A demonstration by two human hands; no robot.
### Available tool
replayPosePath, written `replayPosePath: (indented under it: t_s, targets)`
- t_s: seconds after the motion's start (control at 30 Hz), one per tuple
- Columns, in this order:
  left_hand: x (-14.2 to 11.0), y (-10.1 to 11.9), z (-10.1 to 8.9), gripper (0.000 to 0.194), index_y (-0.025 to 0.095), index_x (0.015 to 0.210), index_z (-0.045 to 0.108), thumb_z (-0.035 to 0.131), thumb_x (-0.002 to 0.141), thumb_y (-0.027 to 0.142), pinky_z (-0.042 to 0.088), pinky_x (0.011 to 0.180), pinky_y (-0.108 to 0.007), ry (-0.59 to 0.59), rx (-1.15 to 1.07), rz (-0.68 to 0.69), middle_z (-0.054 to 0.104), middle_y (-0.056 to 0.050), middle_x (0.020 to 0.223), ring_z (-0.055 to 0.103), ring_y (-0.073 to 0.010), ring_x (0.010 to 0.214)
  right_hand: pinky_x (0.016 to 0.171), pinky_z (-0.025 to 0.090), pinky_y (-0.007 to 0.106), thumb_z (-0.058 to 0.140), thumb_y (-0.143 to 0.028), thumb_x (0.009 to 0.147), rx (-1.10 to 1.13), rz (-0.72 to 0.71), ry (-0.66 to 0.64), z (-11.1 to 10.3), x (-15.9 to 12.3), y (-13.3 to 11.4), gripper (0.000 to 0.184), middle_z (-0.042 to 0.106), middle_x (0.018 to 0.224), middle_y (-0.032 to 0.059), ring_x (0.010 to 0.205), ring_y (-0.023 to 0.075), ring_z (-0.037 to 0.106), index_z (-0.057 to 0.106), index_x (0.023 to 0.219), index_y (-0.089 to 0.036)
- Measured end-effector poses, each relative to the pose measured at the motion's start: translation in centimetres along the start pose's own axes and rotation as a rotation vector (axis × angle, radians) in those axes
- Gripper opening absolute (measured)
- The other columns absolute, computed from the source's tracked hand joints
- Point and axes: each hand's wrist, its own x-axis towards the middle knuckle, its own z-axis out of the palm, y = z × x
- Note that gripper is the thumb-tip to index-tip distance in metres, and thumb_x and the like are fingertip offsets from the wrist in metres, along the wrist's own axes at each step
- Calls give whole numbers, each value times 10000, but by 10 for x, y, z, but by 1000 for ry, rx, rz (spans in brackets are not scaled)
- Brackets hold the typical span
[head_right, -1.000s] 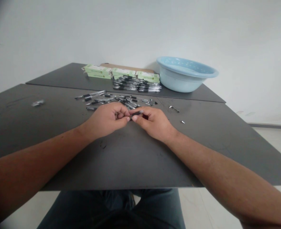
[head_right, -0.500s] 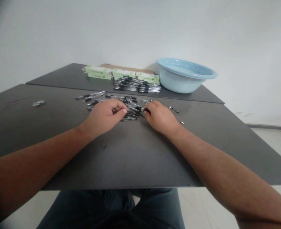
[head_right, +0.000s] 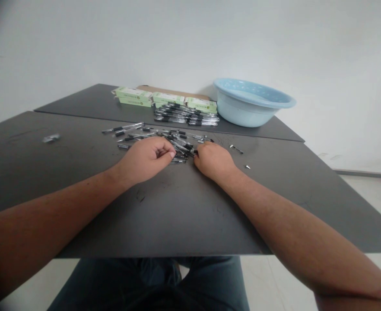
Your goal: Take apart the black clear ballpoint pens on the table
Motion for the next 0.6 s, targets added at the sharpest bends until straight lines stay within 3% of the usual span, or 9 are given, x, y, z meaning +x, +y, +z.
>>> replayPosePath:
  t_s: [0.2,0.4,0.6]
  targets:
    - [-1,-2,1,97,174,807,701,615,852,169,424,654,-286,-58,11,11,684,5,743,603,-140,679,728,471,352,480,-344,938,-16,35,-58,-10,-7,12,305,750,1031,161,912,289,697,739,926,-184]
    - [-1,-6,2,106,186,815,717,616,846,179,437,665,-293,-136,61,7,708,0,768,632,-155,715,601,343,344,500,-357,902,-34,39,-98,-24,-21,30,267,733,871,125,733,256,643,693,792,-210]
    - [-1,-3,2,145,196,889,767,625,872,219,506,738,-303,-152,-3,-68,767,-5,842,696,-169,790,607,327,327,561,-335,880,139,27,120,-38,-30,30,194,660,762,66,693,211,585,617,741,-211]
